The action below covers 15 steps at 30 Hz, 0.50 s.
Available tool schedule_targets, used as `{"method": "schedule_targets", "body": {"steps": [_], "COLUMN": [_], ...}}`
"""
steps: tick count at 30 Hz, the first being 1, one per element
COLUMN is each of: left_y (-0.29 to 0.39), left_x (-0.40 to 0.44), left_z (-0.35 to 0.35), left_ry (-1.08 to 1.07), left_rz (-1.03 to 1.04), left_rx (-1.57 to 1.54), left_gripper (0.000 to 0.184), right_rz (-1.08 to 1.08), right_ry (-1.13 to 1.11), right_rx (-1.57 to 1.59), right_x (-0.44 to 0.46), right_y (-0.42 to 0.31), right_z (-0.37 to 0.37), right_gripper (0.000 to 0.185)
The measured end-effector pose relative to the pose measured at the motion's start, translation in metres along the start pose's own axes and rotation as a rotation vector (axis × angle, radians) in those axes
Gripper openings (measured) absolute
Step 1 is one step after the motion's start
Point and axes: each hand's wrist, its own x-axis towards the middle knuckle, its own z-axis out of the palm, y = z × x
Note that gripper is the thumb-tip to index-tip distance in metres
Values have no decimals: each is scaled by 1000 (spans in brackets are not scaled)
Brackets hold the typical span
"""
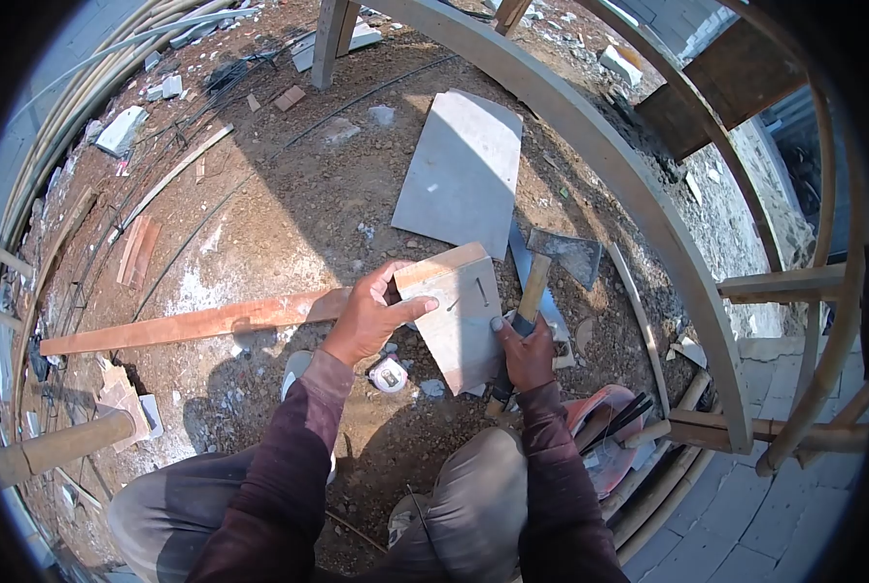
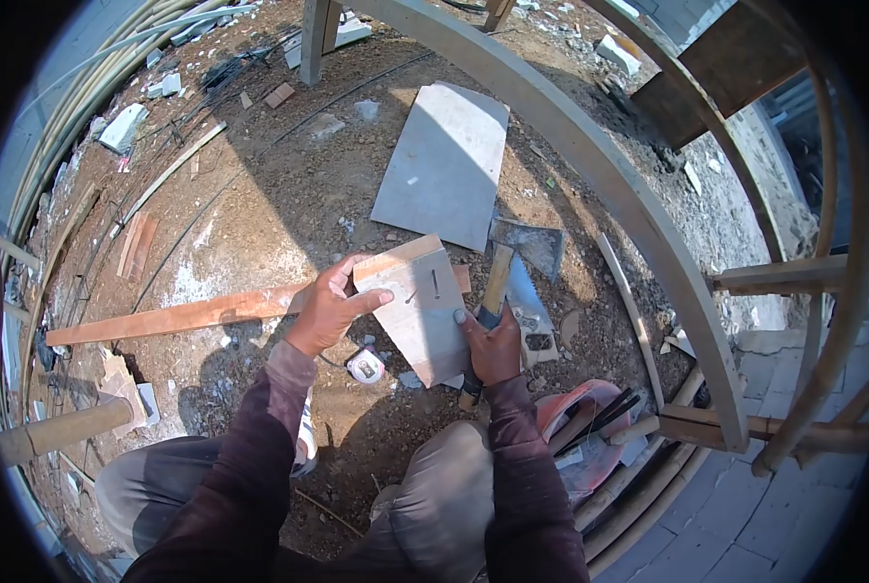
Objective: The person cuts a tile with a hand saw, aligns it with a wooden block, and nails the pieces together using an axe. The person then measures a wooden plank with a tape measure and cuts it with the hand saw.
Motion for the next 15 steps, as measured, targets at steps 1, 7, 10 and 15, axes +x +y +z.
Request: {"method": "schedule_targets", "body": {"steps": [1,7,10,15], "left_y": [-1,17,21,30], "left_x": [0,4,21,48], "left_z": [0,-11,-27,-40], "left_ry": [0,-55,-141,-281], "left_rz": [3,-57,-114,-304], "left_rx": [8,129,206,322], "left_gripper": [51,53,55,59], "right_rz": [6,11,-23,88], "right_ry": [0,-53,-115,-206], "right_rx": [-3,68,256,431], "right_x": [0,3,14,39], "right_y": [2,10,11,-25], "right_z": [0,2,3,7], "right_gripper": [33,31,32,40]}}
